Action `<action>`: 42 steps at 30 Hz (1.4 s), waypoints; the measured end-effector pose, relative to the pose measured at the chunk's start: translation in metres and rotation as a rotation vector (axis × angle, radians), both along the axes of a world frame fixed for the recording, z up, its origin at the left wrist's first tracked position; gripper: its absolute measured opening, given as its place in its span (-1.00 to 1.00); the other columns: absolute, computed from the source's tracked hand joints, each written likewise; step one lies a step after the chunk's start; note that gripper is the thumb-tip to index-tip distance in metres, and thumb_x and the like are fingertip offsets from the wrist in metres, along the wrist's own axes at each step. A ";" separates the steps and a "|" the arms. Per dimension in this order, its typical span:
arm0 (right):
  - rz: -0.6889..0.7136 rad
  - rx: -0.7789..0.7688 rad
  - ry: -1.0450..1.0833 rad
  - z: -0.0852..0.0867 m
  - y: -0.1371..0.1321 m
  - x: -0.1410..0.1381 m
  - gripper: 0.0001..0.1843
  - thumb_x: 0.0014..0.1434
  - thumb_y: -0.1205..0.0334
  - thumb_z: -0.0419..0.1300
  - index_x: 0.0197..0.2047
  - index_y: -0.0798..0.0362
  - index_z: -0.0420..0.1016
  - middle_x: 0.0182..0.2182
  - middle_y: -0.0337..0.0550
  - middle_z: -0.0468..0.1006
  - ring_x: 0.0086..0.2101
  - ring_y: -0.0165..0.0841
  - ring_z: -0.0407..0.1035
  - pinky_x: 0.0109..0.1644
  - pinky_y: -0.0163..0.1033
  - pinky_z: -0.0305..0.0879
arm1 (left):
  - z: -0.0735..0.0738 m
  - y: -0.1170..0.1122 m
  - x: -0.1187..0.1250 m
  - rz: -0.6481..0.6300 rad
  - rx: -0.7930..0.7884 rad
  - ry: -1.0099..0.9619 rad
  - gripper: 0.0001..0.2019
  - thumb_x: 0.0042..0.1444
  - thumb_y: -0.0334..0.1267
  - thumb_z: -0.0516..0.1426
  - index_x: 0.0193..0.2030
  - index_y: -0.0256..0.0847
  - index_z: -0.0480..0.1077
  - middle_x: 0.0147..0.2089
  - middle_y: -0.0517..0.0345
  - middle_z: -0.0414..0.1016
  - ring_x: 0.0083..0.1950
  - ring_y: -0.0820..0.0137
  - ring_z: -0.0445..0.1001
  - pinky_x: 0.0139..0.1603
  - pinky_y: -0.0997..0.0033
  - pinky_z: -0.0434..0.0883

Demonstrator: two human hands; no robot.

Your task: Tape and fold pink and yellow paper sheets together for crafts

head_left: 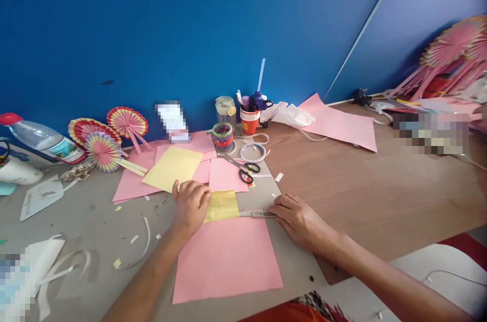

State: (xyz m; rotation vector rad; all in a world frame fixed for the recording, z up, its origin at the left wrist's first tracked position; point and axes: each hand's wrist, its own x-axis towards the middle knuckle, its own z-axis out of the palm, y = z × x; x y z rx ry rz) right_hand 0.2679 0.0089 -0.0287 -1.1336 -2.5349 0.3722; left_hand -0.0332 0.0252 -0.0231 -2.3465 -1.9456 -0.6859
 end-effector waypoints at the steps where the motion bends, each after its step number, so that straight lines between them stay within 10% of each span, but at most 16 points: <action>1: 0.006 0.009 0.009 0.000 0.000 0.000 -0.68 0.25 0.46 -0.07 -0.16 0.07 0.50 -0.33 -0.05 0.41 -0.31 -0.29 0.28 -0.20 -0.19 0.20 | -0.002 0.000 0.000 0.005 0.000 0.010 -0.84 0.15 -0.35 0.05 -0.38 -0.08 0.40 -0.29 0.18 0.50 -0.08 0.25 0.38 0.28 -0.13 -0.09; 10: 0.051 0.000 -0.002 -0.001 0.001 0.001 -0.67 0.26 0.46 -0.09 -0.22 0.09 0.50 -0.34 -0.04 0.39 -0.32 -0.30 0.26 -0.22 -0.20 0.20 | -0.005 -0.010 0.007 0.000 0.017 0.084 -0.69 0.14 -0.46 -0.02 -0.04 -0.15 0.40 0.00 -0.02 0.47 0.11 0.16 0.33 0.30 -0.16 -0.01; 18: 0.067 -0.007 -0.054 -0.001 0.001 0.000 -0.66 0.24 0.49 -0.08 -0.20 0.10 0.50 -0.36 -0.05 0.36 -0.34 -0.29 0.23 -0.23 -0.19 0.19 | -0.010 -0.058 0.000 -0.655 -0.195 0.230 -0.41 0.29 0.03 -0.07 0.38 -0.15 0.00 0.40 -0.06 0.07 0.44 0.08 -0.10 0.37 -0.10 -0.03; 23: 0.156 0.011 -0.092 -0.003 0.001 0.003 -0.57 0.25 0.47 -0.09 0.08 0.06 0.43 -0.33 -0.04 0.35 -0.34 -0.30 0.21 -0.24 -0.23 0.20 | -0.018 -0.058 0.001 -0.647 -0.240 0.252 -0.20 0.22 0.23 -0.11 0.43 -0.25 -0.20 0.43 -0.14 -0.05 0.44 0.06 -0.11 0.38 -0.04 -0.05; 42: 0.183 -0.044 -0.083 0.006 -0.006 0.001 -0.57 0.30 0.43 -0.11 0.11 0.05 0.41 -0.35 -0.07 0.35 -0.36 -0.33 0.20 -0.26 -0.25 0.20 | -0.022 -0.057 0.002 -0.646 -0.210 0.303 -0.12 0.20 0.25 -0.09 0.44 -0.28 -0.34 0.44 -0.13 -0.10 0.44 0.05 -0.13 0.38 -0.02 -0.06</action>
